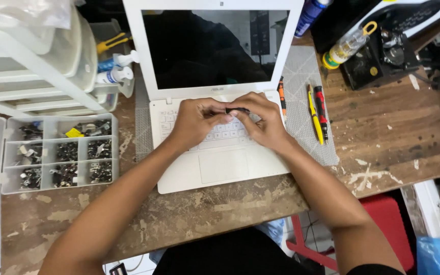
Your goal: The person is disassembling or repairing a white Asus laptop, specifically prying and seating the keyboard bezel.
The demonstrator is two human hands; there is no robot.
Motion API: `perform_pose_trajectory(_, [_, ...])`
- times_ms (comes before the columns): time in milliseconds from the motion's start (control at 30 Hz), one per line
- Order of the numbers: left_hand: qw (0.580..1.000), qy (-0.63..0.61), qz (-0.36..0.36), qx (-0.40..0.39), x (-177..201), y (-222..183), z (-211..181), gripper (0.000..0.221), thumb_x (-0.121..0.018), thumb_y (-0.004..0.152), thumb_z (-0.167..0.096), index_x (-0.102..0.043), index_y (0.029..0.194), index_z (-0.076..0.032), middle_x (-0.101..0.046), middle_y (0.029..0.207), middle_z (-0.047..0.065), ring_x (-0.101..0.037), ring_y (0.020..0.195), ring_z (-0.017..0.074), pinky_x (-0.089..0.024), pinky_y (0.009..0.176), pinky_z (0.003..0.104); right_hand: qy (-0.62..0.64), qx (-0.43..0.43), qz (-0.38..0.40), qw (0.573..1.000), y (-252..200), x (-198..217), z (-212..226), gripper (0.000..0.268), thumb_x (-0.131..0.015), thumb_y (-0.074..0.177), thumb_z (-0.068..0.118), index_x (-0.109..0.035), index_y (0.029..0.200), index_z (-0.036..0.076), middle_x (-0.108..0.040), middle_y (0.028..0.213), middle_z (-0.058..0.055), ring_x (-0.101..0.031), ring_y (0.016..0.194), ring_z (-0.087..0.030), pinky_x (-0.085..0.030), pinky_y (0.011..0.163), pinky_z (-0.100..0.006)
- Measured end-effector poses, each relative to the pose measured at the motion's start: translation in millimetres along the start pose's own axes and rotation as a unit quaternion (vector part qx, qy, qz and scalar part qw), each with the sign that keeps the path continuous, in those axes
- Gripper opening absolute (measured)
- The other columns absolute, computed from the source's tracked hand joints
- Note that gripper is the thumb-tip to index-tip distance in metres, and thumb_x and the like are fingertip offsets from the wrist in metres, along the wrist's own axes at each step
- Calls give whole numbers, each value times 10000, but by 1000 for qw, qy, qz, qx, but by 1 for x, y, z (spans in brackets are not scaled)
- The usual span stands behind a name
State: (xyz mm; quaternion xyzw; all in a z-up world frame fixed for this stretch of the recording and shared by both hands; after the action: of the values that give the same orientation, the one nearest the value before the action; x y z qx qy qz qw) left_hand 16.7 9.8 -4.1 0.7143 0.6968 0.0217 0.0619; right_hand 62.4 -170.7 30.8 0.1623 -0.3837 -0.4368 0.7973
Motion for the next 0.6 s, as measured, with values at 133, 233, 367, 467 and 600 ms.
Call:
perform_pose_trajectory(133, [1000,-6,-16,-3,-1,-1,1,317,-883,791,-48,-757,1073,21,-785,935,187,-713,816,126,-630,717,246,-74,13,-11,997,2,3,7,175,-697,942,-18,-767,1082,62,-734,920,-74,-658,771,-239,-435,795,-339])
perform_pose_trajectory(233, [1000,15,-6,-25,-2,-1,-8,240,-836,819,-4,-767,1047,23,-783,920,190,-729,803,158,-633,706,259,-33,8,8,999,0,-1,2,182,-707,911,-39,-768,1061,44,-730,877,-114,-661,756,-281,-464,777,-368])
perform_pose_trajectory(367, [999,26,-14,-45,-1,-1,-10,230,-801,813,63,-769,1039,35,-771,918,200,-749,828,203,-637,739,290,-46,9,10,999,3,-2,12,190,-701,909,-41,-772,1052,60,-748,893,-85,-688,801,-259,-448,804,-353])
perform_pose_trajectory(467, [997,31,-31,-60,1,1,0,240,-786,822,51,-777,1059,11,-753,916,179,-748,841,205,-631,750,279,-84,-4,-9,996,-5,4,-3,206,-680,922,-50,-752,1086,51,-720,857,-92,-647,775,-242,-423,810,-360])
perform_pose_trajectory(600, [994,49,-45,-91,5,1,11,265,-718,851,84,-784,1088,-17,-694,898,143,-718,842,190,-620,754,274,-96,-49,-48,993,-12,12,-20,346,-634,898,-97,-669,1226,8,-657,680,-86,-602,605,-231,-431,770,-361])
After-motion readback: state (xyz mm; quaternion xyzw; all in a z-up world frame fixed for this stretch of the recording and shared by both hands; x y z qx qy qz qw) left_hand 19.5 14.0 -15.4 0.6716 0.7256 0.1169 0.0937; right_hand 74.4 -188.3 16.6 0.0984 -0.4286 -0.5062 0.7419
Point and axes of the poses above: each hand's wrist, its own y-axis towards the middle knuckle, its own x-axis out of the back of the hand, z = x × y, the point moved 1 cm from there along y, towards the middle knuckle
